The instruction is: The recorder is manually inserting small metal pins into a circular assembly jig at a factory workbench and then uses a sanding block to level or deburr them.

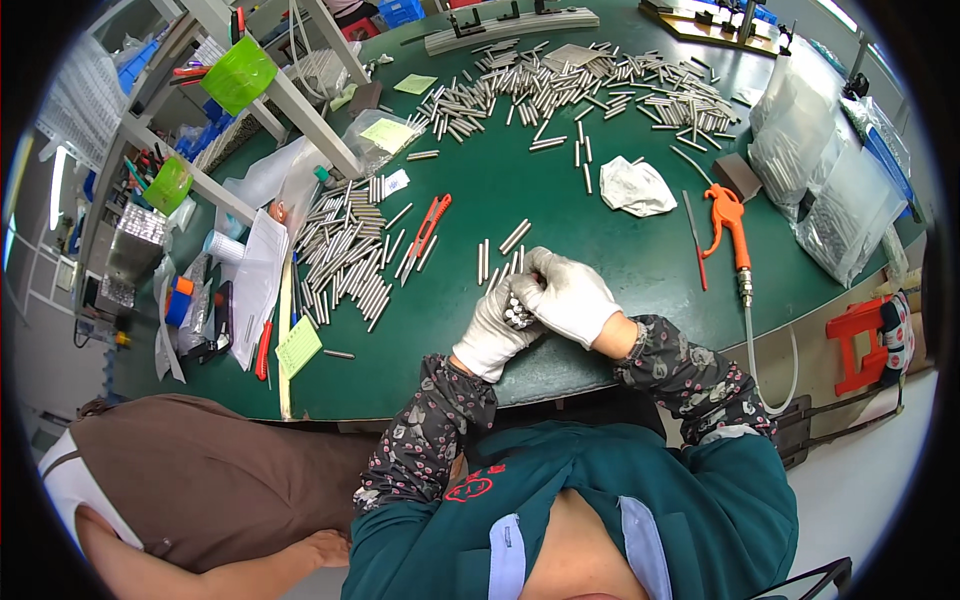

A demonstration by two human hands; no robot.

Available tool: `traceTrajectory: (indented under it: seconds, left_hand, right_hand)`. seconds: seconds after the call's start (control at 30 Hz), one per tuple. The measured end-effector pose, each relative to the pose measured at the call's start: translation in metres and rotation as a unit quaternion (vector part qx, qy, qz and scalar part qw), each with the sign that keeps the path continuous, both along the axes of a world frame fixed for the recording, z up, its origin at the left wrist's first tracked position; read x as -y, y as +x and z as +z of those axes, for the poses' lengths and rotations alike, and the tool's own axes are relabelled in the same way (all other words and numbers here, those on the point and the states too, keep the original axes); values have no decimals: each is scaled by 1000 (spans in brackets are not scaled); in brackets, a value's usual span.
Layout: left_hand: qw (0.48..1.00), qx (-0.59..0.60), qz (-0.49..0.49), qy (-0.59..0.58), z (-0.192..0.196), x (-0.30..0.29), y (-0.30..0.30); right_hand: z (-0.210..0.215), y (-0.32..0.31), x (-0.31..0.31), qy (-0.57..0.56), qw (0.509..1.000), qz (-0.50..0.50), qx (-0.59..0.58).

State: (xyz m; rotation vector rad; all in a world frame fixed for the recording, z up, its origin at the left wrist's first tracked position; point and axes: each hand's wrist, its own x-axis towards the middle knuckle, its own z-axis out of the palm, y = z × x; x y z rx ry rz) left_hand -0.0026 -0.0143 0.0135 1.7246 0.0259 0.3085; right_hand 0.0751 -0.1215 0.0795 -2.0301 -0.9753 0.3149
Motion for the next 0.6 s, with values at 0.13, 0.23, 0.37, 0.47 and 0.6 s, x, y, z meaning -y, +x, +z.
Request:
traceTrajectory:
  seconds: [0.13,0.23,0.37,0.47,0.6]
  left_hand:
    - [1000,-16,0,-6,-4,0,-1]
    - [1000,1,-1,-4,-12,-2,2]
    - [975,19,5,-221,-7,2,0]
    - [950,-16,-32,-309,-9,-3,-1]
    - [993,-11,13,-115,9,3,-5]
  right_hand:
    - [-3,-2,1,11,1000,0,22]
    - [-1,-6,0,5,999,-7,40]
    - [0,-8,-1,6,999,-2,49]
    - [-13,2,0,46,993,48,-94]
    - [-15,10,2,118,918,87,-367]
